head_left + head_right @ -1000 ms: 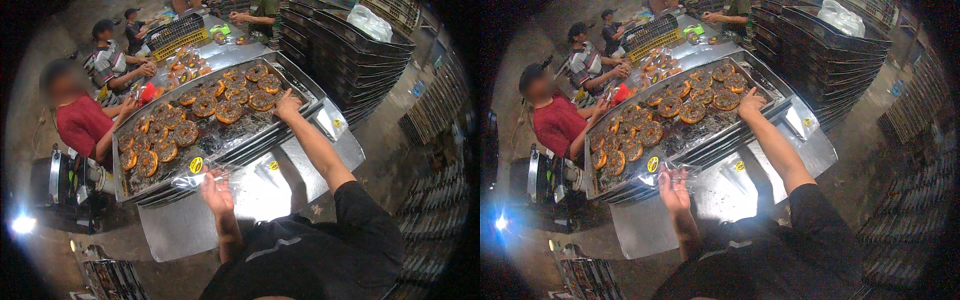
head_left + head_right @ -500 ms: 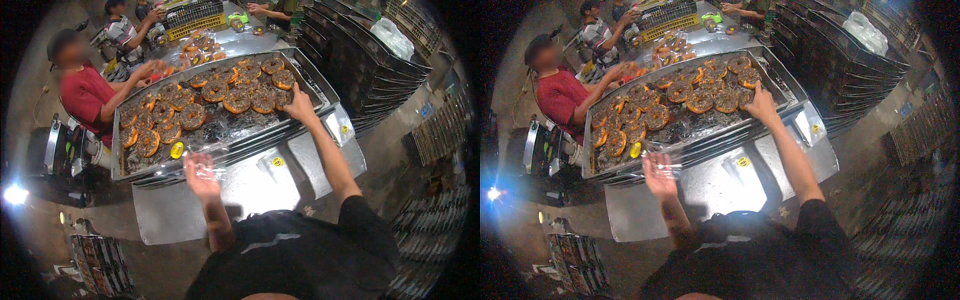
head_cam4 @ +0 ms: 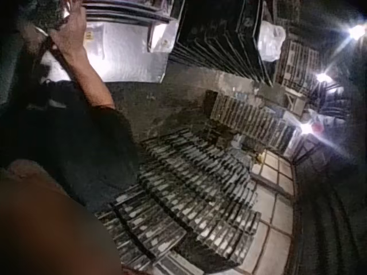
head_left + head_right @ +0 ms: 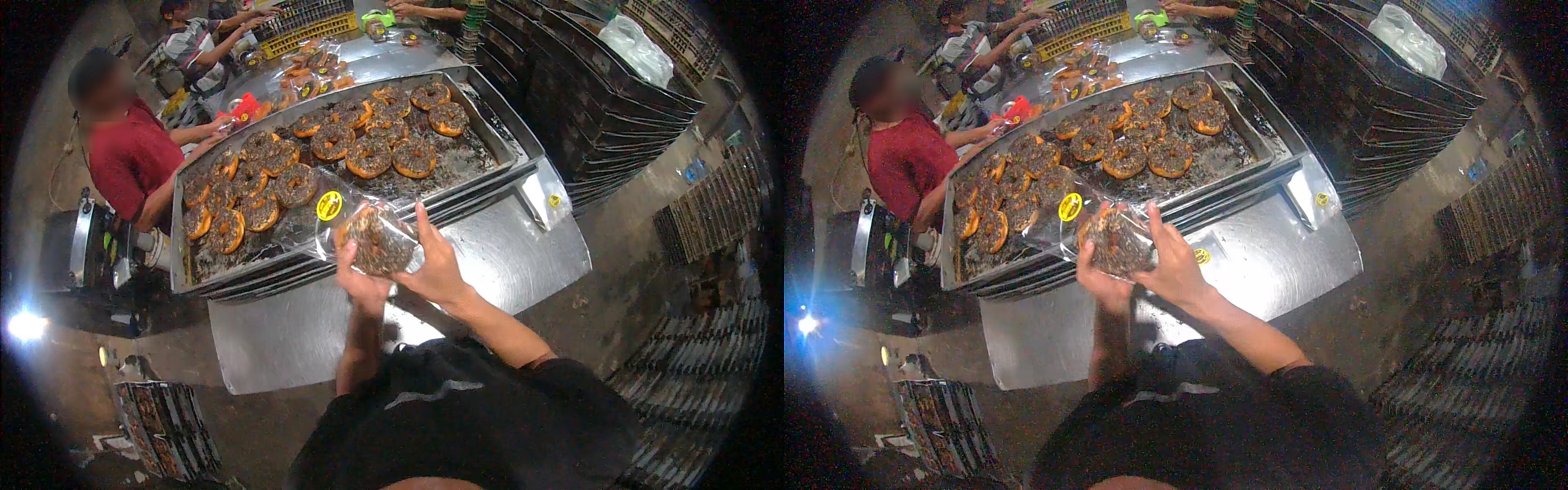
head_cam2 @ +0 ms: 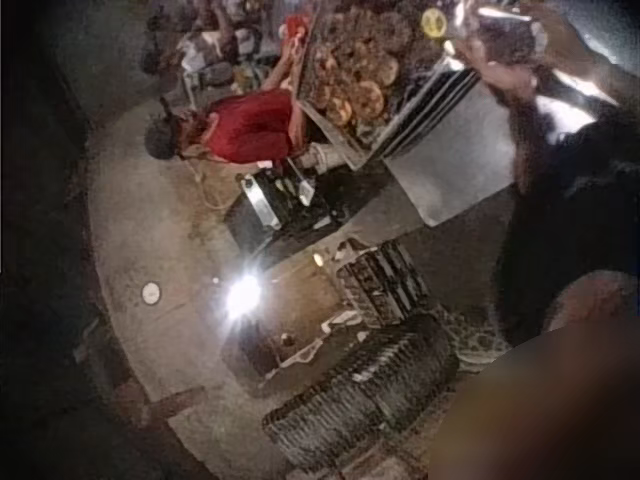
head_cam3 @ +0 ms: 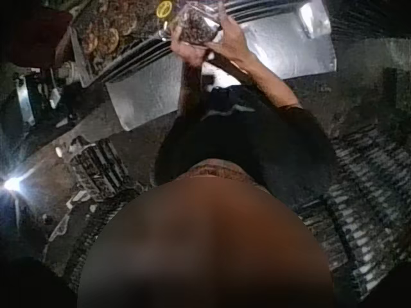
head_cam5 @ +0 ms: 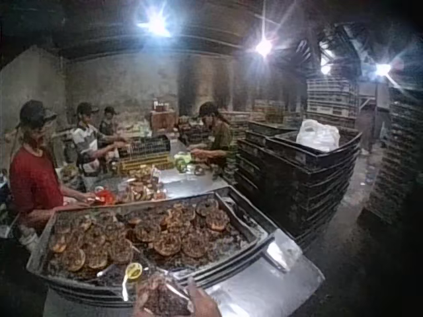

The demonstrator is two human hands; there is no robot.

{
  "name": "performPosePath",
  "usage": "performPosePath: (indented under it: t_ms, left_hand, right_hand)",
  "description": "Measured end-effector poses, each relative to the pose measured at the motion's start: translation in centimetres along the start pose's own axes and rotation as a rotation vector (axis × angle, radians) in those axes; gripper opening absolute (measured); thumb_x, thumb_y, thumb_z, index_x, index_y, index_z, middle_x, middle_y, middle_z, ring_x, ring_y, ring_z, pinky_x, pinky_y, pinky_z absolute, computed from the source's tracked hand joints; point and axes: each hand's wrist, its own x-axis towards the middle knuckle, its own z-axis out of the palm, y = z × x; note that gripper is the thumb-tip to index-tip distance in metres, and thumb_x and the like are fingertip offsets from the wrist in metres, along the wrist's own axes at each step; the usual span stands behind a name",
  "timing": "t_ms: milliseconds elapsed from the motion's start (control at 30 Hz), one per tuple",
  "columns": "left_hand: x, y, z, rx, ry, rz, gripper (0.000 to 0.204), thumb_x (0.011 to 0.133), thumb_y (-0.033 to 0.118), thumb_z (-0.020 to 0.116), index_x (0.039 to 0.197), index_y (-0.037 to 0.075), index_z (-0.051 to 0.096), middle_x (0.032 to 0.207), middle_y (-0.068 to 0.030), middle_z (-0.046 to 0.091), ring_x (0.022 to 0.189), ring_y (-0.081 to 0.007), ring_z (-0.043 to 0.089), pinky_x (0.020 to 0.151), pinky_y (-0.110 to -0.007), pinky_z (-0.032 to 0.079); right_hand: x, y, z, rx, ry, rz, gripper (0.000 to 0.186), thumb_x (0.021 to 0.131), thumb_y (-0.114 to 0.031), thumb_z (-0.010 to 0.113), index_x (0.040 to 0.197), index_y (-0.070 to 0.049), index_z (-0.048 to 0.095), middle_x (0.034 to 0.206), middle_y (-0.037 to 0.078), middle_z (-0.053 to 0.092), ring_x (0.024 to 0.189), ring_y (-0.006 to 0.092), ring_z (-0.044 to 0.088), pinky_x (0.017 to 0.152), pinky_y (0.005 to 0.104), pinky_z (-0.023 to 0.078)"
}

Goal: The person repeatedly picks doughnuts from a metal tray, places them into clear plastic bags, and sets the bags aside. The person also moves full trays to a lower rack and brings new trays to the work surface. Other workers are visible in the background performing similar packaging tasks.

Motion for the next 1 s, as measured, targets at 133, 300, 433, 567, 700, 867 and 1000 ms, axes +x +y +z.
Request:
performPosePath:
  t_ms: [133,300,433,567,700,867,1000]
  left_hand:
    - [-1.3,-1.5,-0.6,-0.056,0.232,-0.152,0.047,0.081,0.023,0.046,0.123,0.001,0.040,0.119,-0.0139,0.049,0.109,-0.0280,0.049,0.094,-0.041,0.039]
    - [-5.7,-3.2,-2.8,0.497,0.075,-0.381,0.039,0.085,0.012,0.049,0.123,0.005,0.041,0.114,-0.0184,0.051,0.107,-0.0266,0.052,0.089,-0.039,0.044]
    - [-7.4,-8.5,-6.0,1.385,-0.606,-0.637,0.042,0.081,0.022,0.060,0.114,-0.002,0.051,0.101,-0.0149,0.059,0.096,-0.0251,0.056,0.089,-0.035,0.042]
    - [-9.1,-14.7,-18.6,1.848,-0.802,-0.435,0.030,0.079,0.017,0.052,0.103,-0.002,0.055,0.105,-0.0209,0.056,0.098,-0.0335,0.053,0.085,-0.041,0.042]
    - [-9.3,-15.0,-19.8,1.858,-0.554,0.086,0.022,0.083,0.016,0.049,0.095,0.001,0.059,0.096,-0.0187,0.060,0.090,-0.0319,0.056,0.080,-0.040,0.044]
    - [-8.2,-9.8,-17.6,1.142,-0.323,-0.914,0.034,0.088,0.018,0.053,0.117,0.001,0.051,0.108,-0.0093,0.058,0.098,-0.0134,0.053,0.084,-0.028,0.043]
    - [-8.9,-9.4,-10.3,0.987,-0.174,-0.769,0.030,0.084,0.026,0.056,0.094,-0.001,0.064,0.089,-0.0086,0.064,0.084,-0.0147,0.058,0.079,-0.029,0.045]
  right_hand:
    - [1.7,-2.1,1.5,0.190,0.058,0.145,0.101,0.063,-0.013,0.076,0.137,0.003,0.010,0.113,0.021,0.053,0.096,0.0309,0.058,0.079,0.0338,0.047]
    - [4.0,0.8,-3.5,0.068,-0.267,0.321,0.022,0.078,-0.020,0.063,0.078,0.001,0.066,0.066,0.016,0.062,0.060,0.0256,0.062,0.059,0.0331,0.049]
    - [14.1,-0.3,-4.7,-0.190,0.136,-0.060,0.021,0.079,-0.018,0.061,0.077,0.003,0.064,0.065,0.018,0.061,0.058,0.0282,0.062,0.055,0.0341,0.047]
    - [14.5,-1.2,0.2,-0.001,-0.064,-0.228,0.070,0.080,-0.018,0.060,0.134,0.003,0.022,0.120,0.029,0.045,0.109,0.0403,0.047,0.092,0.0402,0.038]
    - [0.1,4.8,-1.3,0.114,-0.404,0.226,0.053,0.081,-0.031,0.058,0.125,-0.005,0.044,0.106,0.022,0.058,0.090,0.0336,0.060,0.079,0.0369,0.046]
    - [-14.6,8.5,-3.4,0.257,-0.662,0.688,0.029,0.084,-0.025,0.055,0.098,0.000,0.059,0.074,0.017,0.060,0.066,0.0194,0.058,0.064,0.0345,0.046]
    - [-13.7,8.9,-3.4,0.114,-0.536,0.660,0.031,0.083,-0.028,0.056,0.092,0.002,0.057,0.071,0.019,0.059,0.065,0.0294,0.059,0.062,0.0369,0.045]
